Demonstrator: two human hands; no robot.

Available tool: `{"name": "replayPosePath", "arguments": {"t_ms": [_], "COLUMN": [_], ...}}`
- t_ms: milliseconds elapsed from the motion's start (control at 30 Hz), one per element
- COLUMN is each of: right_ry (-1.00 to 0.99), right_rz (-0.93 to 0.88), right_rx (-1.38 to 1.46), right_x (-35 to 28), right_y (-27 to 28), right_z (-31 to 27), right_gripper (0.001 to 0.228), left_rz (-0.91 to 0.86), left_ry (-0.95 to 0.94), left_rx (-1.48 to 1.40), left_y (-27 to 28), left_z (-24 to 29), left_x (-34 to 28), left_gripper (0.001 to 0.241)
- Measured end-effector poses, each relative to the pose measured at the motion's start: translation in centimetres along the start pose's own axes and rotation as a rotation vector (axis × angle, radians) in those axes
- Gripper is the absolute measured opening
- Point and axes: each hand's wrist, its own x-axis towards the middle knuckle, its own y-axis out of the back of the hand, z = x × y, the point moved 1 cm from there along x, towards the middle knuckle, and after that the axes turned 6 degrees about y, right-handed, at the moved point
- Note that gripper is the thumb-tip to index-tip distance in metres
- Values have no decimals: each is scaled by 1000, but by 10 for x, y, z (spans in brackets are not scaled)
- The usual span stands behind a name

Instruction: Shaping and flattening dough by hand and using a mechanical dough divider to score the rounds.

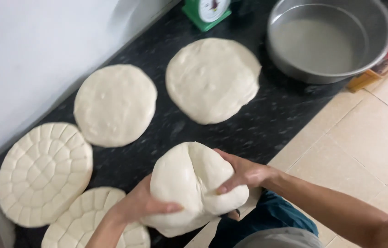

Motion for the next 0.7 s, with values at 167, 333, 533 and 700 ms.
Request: {"name": "replayPosePath", "arguments": {"t_ms": [167,333,533,700], "right_ry": [108,567,677,687], "right_rz": [-37,64,268,276], "right_rx": [-63,-617,-1206,-1450], "right_x": [-73,-164,-207,-188], "right_y": [69,199,302,385], "right_z": [-80,-213,-348,-340], "right_gripper": [104,97,76,67], "left_rz": [-31,-30,62,47], "left_ry": [-163,-649,-1012,-1034], "left_rx": [113,372,475,554], "left_y": [-77,-166,-227,-215], "left_z": [113,250,379,396], "left_x": [-21,42,184,320], "left_gripper": [97,82,72,80]}}
